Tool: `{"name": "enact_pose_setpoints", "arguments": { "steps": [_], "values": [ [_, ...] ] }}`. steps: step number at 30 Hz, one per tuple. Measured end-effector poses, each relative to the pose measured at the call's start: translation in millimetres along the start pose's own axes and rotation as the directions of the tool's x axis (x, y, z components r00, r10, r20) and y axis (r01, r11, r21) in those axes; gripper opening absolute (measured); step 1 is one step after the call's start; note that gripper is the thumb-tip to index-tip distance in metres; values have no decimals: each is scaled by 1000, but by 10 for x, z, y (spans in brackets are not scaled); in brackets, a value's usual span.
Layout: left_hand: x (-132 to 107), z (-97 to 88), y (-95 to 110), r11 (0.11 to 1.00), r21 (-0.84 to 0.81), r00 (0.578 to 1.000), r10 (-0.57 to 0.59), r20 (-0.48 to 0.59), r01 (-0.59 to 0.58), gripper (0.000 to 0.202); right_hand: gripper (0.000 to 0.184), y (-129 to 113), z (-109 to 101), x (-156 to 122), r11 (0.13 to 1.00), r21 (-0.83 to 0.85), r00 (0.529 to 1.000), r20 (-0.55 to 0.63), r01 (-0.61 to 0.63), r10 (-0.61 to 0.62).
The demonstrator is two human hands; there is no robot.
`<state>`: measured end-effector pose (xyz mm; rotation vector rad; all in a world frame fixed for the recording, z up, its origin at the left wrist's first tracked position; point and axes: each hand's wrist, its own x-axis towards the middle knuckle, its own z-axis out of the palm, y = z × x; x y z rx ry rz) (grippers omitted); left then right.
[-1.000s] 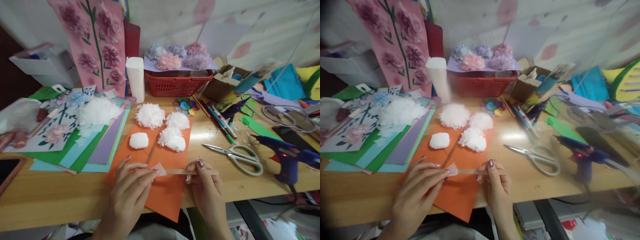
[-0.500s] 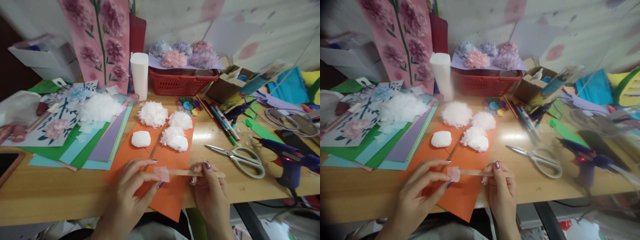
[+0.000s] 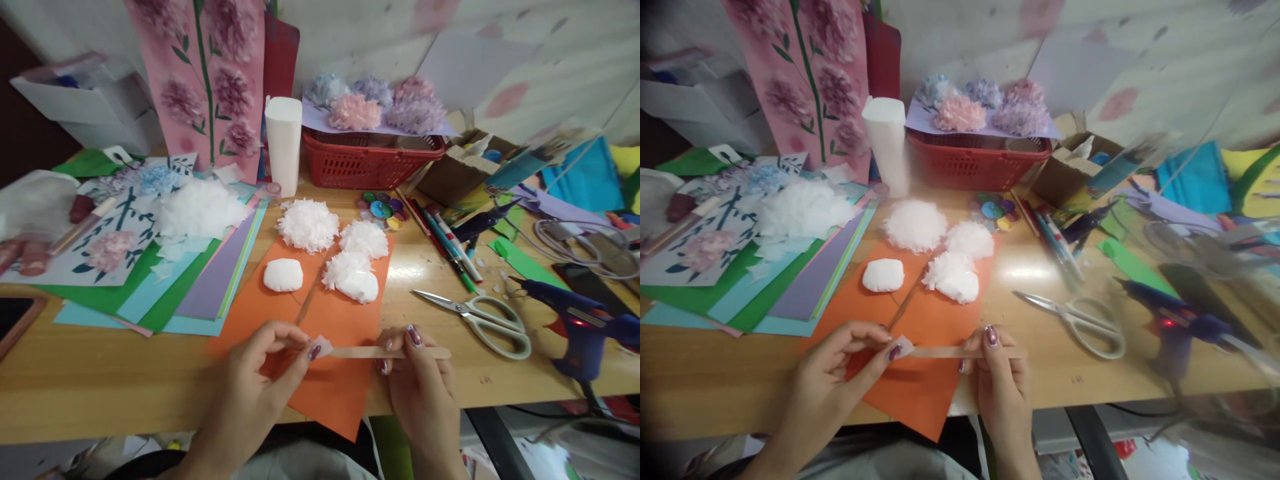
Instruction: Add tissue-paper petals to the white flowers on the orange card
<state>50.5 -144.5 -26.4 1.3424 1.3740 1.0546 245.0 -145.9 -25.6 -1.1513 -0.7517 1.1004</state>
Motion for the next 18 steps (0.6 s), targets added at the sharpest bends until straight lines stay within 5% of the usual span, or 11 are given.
{"name": "enact_pose_setpoints", "arguments": {
  "steps": [4, 18],
  "values": [
    [-5, -4, 37, 992, -81, 994, -99, -35, 96, 19, 34, -2, -5, 6, 1000, 27, 1000, -21, 0, 0],
    [38, 24, 57, 901, -344, 960, -213, 184, 266, 22, 35, 4, -24, -6, 1000, 15, 1000, 21, -5, 5]
  ]
}}
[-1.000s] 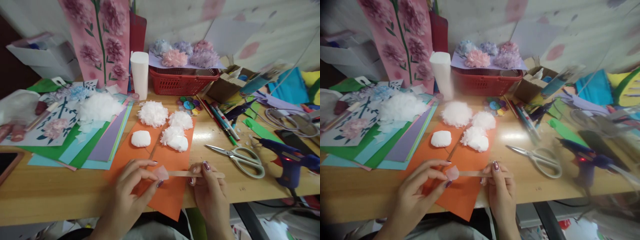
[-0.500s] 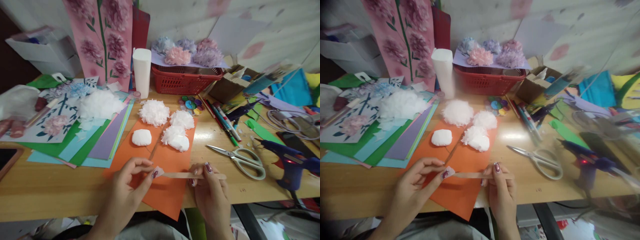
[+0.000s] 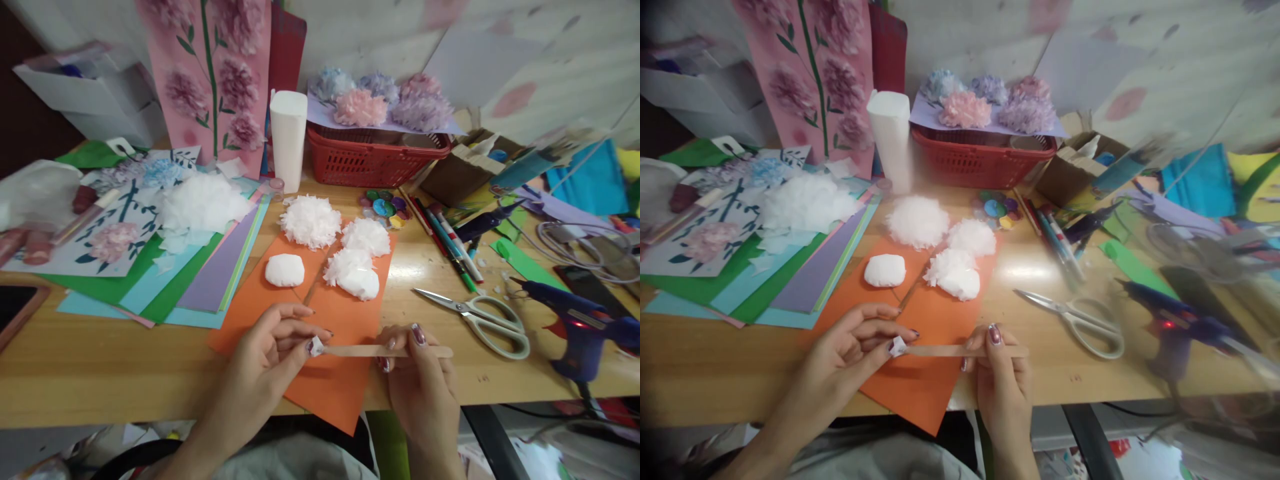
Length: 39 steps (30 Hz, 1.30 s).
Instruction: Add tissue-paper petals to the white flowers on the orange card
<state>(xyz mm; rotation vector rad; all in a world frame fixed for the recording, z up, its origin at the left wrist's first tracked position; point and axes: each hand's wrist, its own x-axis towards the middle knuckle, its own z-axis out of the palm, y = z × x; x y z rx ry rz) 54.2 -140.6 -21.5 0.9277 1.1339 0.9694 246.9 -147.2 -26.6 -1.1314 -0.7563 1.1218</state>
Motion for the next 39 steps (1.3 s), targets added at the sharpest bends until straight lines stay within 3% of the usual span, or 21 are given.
{"name": "enact_pose_setpoints", "arguments": {
  "steps": [6, 12, 16, 22, 25, 30, 35, 39],
  "values": [
    [0, 6, 27, 999, -28, 1000, -27, -6, 26, 27, 34, 8, 1, 10, 1000, 9, 1000, 1, 9, -9],
    [35, -19, -20, 997, -11, 997, 77, -27, -77, 28, 33, 35, 5, 9, 999, 37, 1000, 11, 24, -24],
    [53, -38, 72, 995, 38, 996, 94, -5, -93, 28, 35, -11, -29, 30, 998, 60, 1000, 9, 5, -5],
    [194, -57, 323, 968, 169, 982, 188, 2, -186, 25, 33, -317, -162, 285, 975, -65, 975, -57, 210, -214],
    [360, -61, 422, 933, 245, 964, 267, 14, -262, 27, 48, -458, -127, 561, 881, -297, 929, 74, 367, -362],
    [603, 10, 484, 897, 342, 957, 287, 28, -279, 26, 54, -466, 100, 985, 734, -473, 871, 323, 487, -370],
    [731, 99, 433, 854, 459, 962, 275, 4, -246, 22, 58, -383, 188, 1118, 635, -548, 837, 410, 544, -362],
    [817, 142, 405, 834, 495, 961, 276, 10, -245, 22, 59, -355, 173, 1119, 610, -572, 834, 424, 549, -353]
  ]
}}
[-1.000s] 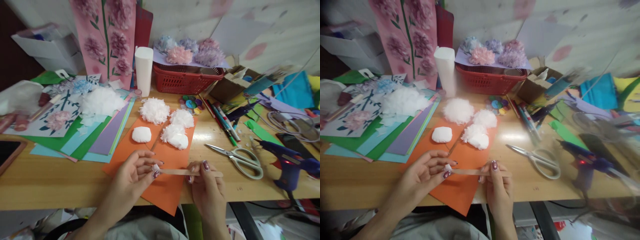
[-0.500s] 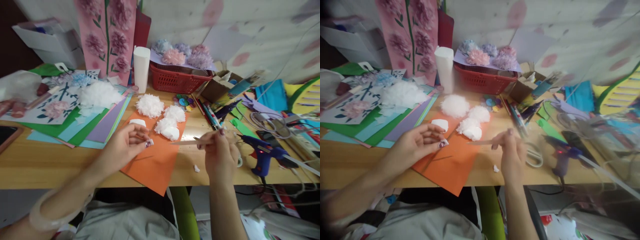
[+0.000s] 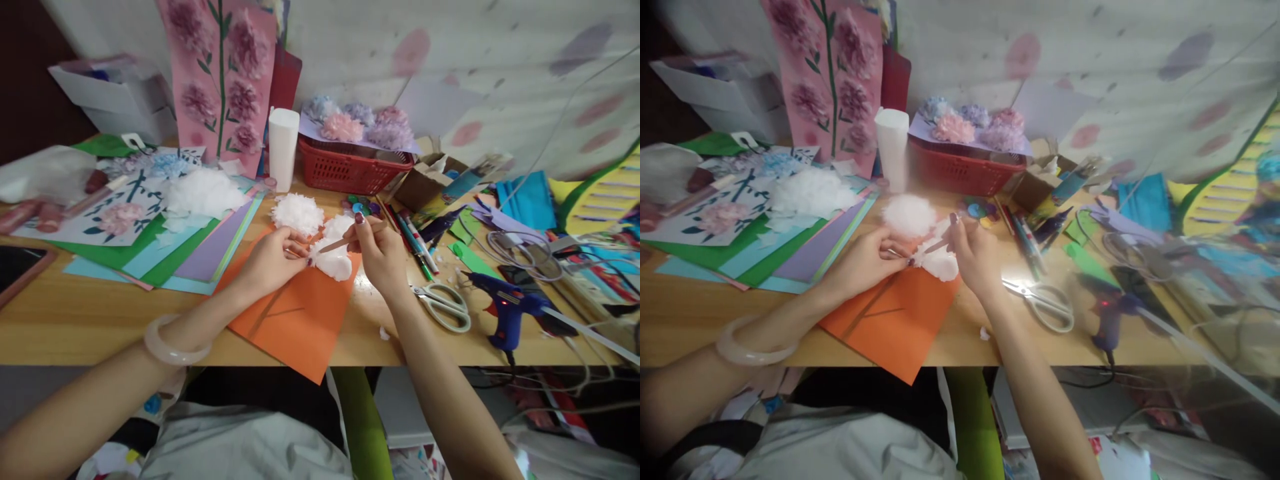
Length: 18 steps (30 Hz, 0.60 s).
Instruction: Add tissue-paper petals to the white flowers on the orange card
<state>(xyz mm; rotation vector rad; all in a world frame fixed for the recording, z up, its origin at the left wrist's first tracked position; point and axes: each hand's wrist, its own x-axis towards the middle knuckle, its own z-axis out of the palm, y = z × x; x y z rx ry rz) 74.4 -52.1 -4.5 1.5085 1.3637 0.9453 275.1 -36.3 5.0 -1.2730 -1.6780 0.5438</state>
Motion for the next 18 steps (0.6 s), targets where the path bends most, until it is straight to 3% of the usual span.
{"name": "enact_pose_setpoints", "arguments": {
  "steps": [11, 16, 18],
  "values": [
    [146, 121, -31, 982, 187, 999, 37, 6, -37, 25, 58, 89, 32, 23, 1000, 22, 999, -43, 14, -13],
    [145, 128, 23, 965, 261, 999, 32, -5, -30, 23, 58, 56, -7, -2, 996, 75, 985, -169, 45, -32],
    [146, 130, 27, 960, 278, 1000, 30, 0, -29, 21, 58, 26, -9, -15, 995, 77, 984, -168, 67, -53]
  ]
}}
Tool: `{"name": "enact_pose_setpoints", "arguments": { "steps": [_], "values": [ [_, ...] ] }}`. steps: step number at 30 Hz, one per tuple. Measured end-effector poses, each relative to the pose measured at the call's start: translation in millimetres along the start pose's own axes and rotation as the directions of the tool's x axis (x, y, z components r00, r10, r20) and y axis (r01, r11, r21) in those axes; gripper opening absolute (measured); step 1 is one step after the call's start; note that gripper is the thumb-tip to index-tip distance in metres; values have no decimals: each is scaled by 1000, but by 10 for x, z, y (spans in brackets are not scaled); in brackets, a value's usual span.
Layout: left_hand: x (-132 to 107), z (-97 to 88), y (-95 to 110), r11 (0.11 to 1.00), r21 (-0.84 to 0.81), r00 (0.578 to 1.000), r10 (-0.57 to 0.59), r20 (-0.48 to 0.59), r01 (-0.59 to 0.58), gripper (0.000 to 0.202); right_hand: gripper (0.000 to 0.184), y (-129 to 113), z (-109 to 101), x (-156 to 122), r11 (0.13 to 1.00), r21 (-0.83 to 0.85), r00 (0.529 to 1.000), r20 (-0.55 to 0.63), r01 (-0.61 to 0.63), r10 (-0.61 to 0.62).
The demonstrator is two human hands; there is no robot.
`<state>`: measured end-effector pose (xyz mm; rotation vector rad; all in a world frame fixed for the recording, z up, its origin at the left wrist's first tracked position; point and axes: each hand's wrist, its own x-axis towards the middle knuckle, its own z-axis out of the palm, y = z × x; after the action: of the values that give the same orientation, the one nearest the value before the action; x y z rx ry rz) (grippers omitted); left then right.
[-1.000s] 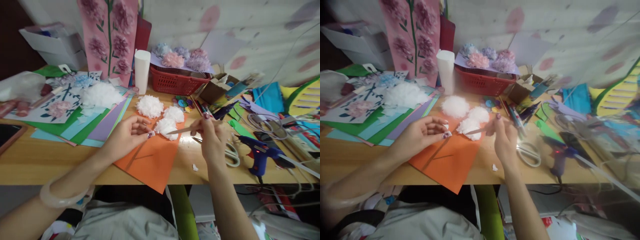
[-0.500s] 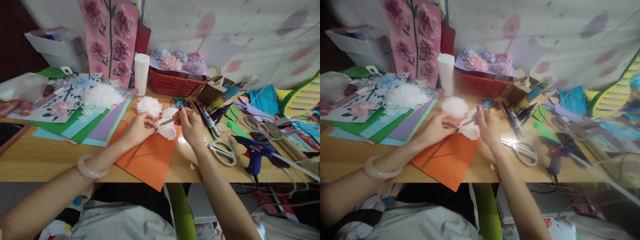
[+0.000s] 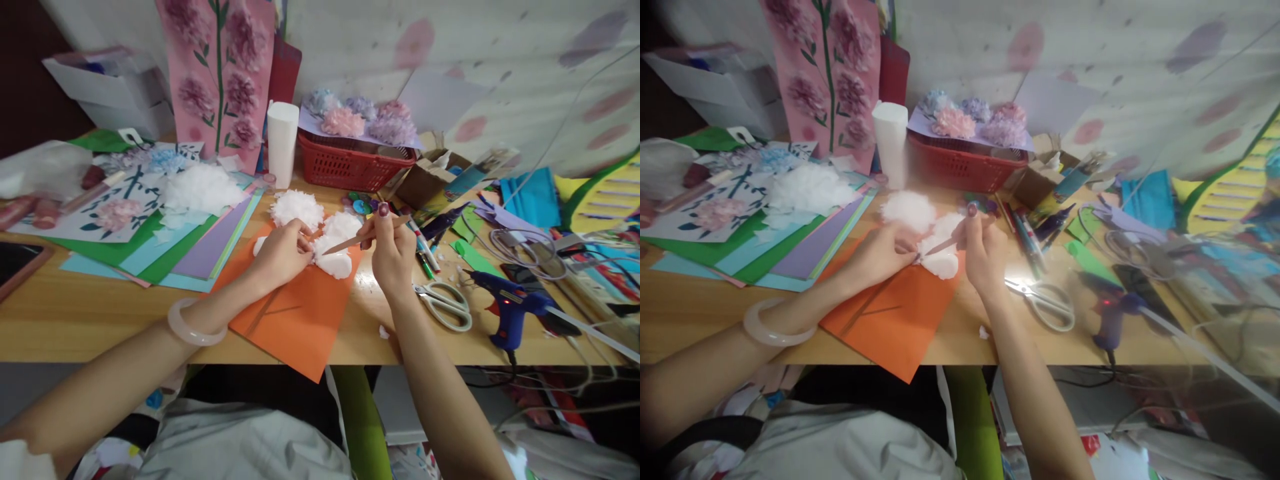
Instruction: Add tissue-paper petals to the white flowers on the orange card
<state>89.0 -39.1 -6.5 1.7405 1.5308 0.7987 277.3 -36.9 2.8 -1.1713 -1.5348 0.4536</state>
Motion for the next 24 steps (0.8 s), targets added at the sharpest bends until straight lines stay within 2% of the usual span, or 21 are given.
{"name": "enact_pose_setpoints", "arguments": {
  "steps": [5, 10, 14, 15, 17, 20, 24],
  "values": [
    [30, 25, -26, 1000, 23, 1000, 18, 17, -18, 22, 60, -51, 45, -25, 990, -112, 990, 122, 81, -67],
    [9, -14, 17, 999, 34, 999, 32, 29, -33, 24, 62, -56, 68, -36, 965, -240, 984, 165, 102, -62],
    [-310, -179, 118, 991, 81, 992, 98, 78, -104, 28, 61, -119, 69, -11, 939, -324, 980, 193, 115, -53],
    [-433, -218, 134, 973, 169, 984, 139, 113, -157, 26, 60, -145, 79, 6, 929, -351, 978, 202, 119, -49],
    [-683, -263, 140, 910, 359, 971, 145, 192, -207, 17, 59, -198, 118, 49, 903, -410, 974, 221, 131, -41],
    [-967, -230, 100, 816, 509, 947, 140, 289, -276, 24, 56, -258, 224, 115, 845, -510, 974, 221, 163, -54],
    [-1100, -102, 58, 692, 631, 925, 153, 347, -351, 34, 50, -297, 378, 157, 797, -567, 971, 214, 211, -105]
  ]
}}
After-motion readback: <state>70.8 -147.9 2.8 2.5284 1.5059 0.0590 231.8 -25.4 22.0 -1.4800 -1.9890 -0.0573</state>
